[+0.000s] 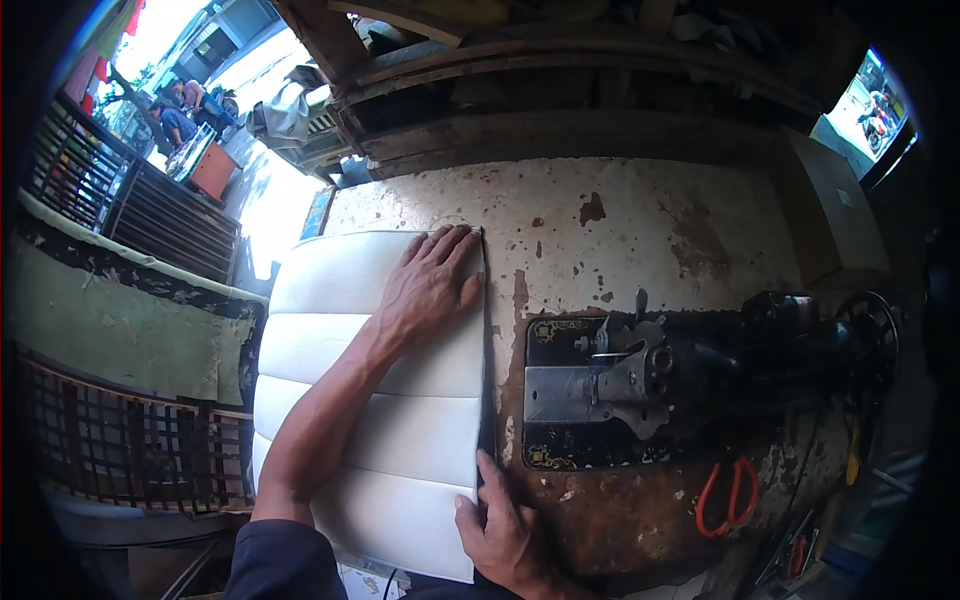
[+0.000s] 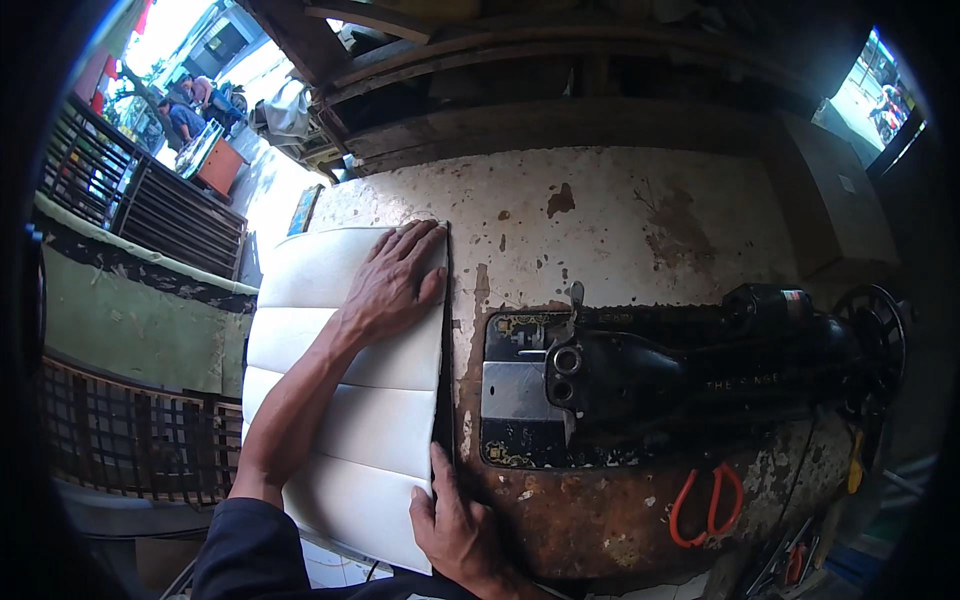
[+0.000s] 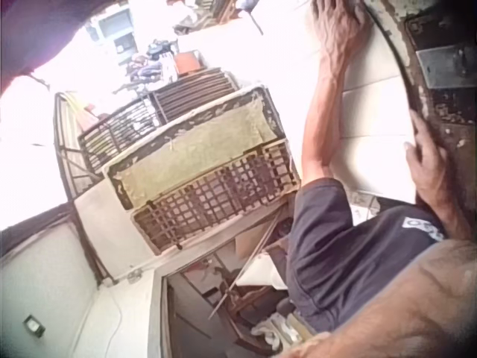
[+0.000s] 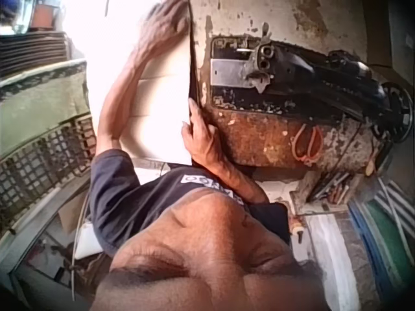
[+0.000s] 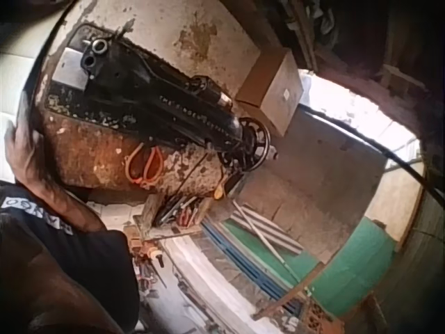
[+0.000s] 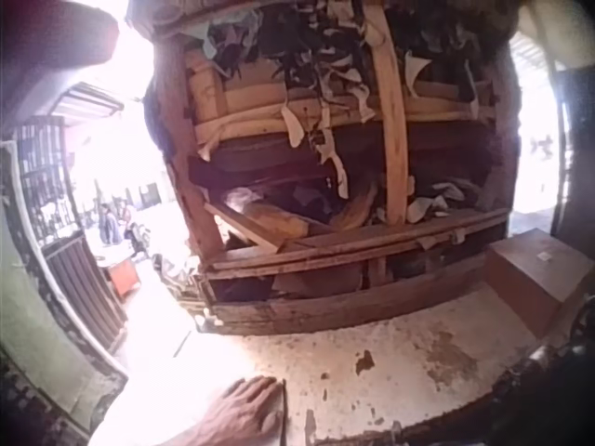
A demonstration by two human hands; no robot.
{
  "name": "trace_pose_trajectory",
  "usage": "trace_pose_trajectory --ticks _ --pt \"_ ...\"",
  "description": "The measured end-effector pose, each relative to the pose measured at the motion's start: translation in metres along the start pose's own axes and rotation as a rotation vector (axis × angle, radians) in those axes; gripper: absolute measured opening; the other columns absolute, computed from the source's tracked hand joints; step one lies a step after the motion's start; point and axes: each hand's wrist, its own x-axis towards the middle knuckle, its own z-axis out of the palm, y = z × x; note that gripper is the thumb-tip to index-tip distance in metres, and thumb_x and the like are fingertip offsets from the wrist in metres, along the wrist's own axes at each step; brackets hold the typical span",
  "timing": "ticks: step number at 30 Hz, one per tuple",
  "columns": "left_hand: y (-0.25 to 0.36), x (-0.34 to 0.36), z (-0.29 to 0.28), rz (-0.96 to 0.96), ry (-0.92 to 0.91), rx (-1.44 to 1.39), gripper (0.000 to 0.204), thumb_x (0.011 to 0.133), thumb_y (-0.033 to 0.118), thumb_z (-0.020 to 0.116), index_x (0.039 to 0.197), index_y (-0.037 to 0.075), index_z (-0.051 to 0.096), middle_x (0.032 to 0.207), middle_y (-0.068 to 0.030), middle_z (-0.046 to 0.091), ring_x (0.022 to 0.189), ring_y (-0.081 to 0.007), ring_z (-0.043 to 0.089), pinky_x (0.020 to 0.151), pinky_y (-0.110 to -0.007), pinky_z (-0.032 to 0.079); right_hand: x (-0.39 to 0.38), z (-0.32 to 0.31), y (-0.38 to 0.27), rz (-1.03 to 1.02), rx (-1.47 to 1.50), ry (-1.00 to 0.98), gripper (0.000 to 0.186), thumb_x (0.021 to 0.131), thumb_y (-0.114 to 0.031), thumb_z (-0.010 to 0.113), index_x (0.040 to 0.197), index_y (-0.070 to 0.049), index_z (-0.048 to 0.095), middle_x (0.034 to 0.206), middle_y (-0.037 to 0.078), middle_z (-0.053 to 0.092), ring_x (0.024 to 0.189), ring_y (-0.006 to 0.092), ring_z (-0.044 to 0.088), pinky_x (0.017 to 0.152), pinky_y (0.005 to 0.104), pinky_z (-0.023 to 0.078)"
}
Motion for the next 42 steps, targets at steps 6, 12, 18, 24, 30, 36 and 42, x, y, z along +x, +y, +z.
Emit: trace_pose_trajectory --ticks 6,12,18,24,30,36,42 --pt "0.007 0.005 0.003 -0.071 -0.019 0.075 0.071 0.094 0.036 0.05 0.156 0.004 0.042 0.161 -0.0194 0.044 0.154 -0.0329 0.035 0.13 -0.049 0.02 -0.003 0.003 0.002 0.044 0.002 -0.008 0.059 0.095 -0.009 0.068 0.147 0.007 0.046 0.105 0.03 0.072 0.087 0.0415 0.076 0.069 0.0442 0.063" --pt "0.007 0.012 0.006 -0.051 0.071 0.045 0.061 0.093 0.033 0.054 0.147 0.003 0.052 0.152 -0.0195 0.052 0.144 -0.0343 0.046 0.123 -0.05 0.03 -0.001 0.007 0.003 0.02 -0.02 0.032 0.06 0.094 -0.01 0.069 0.148 0.006 0.046 0.102 0.027 0.073 0.084 0.0409 0.076 0.068 0.0456 0.062" --pt "-0.013 0.03 0.019 -0.126 0.23 -0.153 0.03 0.099 0.025 0.06 0.12 0.008 0.075 0.127 -0.0152 0.069 0.126 -0.0332 0.06 0.109 -0.049 0.042 -0.001 0.011 -0.001 0.086 -0.014 0.072 0.058 0.095 -0.011 0.069 0.147 0.004 0.047 0.074 0.013 0.061 0.062 0.0245 0.066 0.06 0.0381 0.054" --pt "-0.016 0.047 0.02 -0.236 0.27 -0.137 0.022 0.096 0.026 0.069 0.109 0.012 0.08 0.113 -0.0127 0.073 0.115 -0.0331 0.065 0.102 -0.05 0.045 -0.001 0.012 -0.001 0.093 -0.005 0.105 0.056 0.096 -0.01 0.068 0.146 0.004 0.049 0.071 0.012 0.06 0.059 0.0245 0.065 0.059 0.038 0.053" --pt "-0.021 0.059 0.022 -0.373 0.167 -0.183 0.019 0.093 0.027 0.071 0.101 0.011 0.078 0.115 -0.0134 0.072 0.115 -0.0337 0.064 0.099 -0.054 0.043 -0.002 0.012 0.001 0.108 0.024 0.112 0.055 0.095 -0.012 0.068 0.147 -0.003 0.053 0.082 0.02 0.072 0.071 0.037 0.075 0.061 0.0446 0.06" --pt "-0.03 0.064 0.035 -0.349 0.195 -0.037 0.021 0.095 0.023 0.068 0.106 0.007 0.076 0.111 -0.0166 0.072 0.111 -0.0353 0.066 0.097 -0.055 0.046 -0.003 0.014 0.004 0.09 0.026 0.121 0.055 0.094 -0.011 0.068 0.147 -0.002 0.053 0.083 0.019 0.072 0.072 0.0361 0.076 0.062 0.0437 0.06" --pt "-0.031 0.063 0.022 -0.262 0.17 -0.168 0.021 0.095 0.022 0.068 0.105 0.004 0.073 0.109 -0.0193 0.072 0.106 -0.04 0.067 0.094 -0.05 0.053 -0.001 0.013 0.003 0.103 0.046 0.118 0.055 0.094 -0.01 0.069 0.146 -0.002 0.054 0.083 0.019 0.072 0.072 0.0347 0.076 0.063 0.0429 0.06"
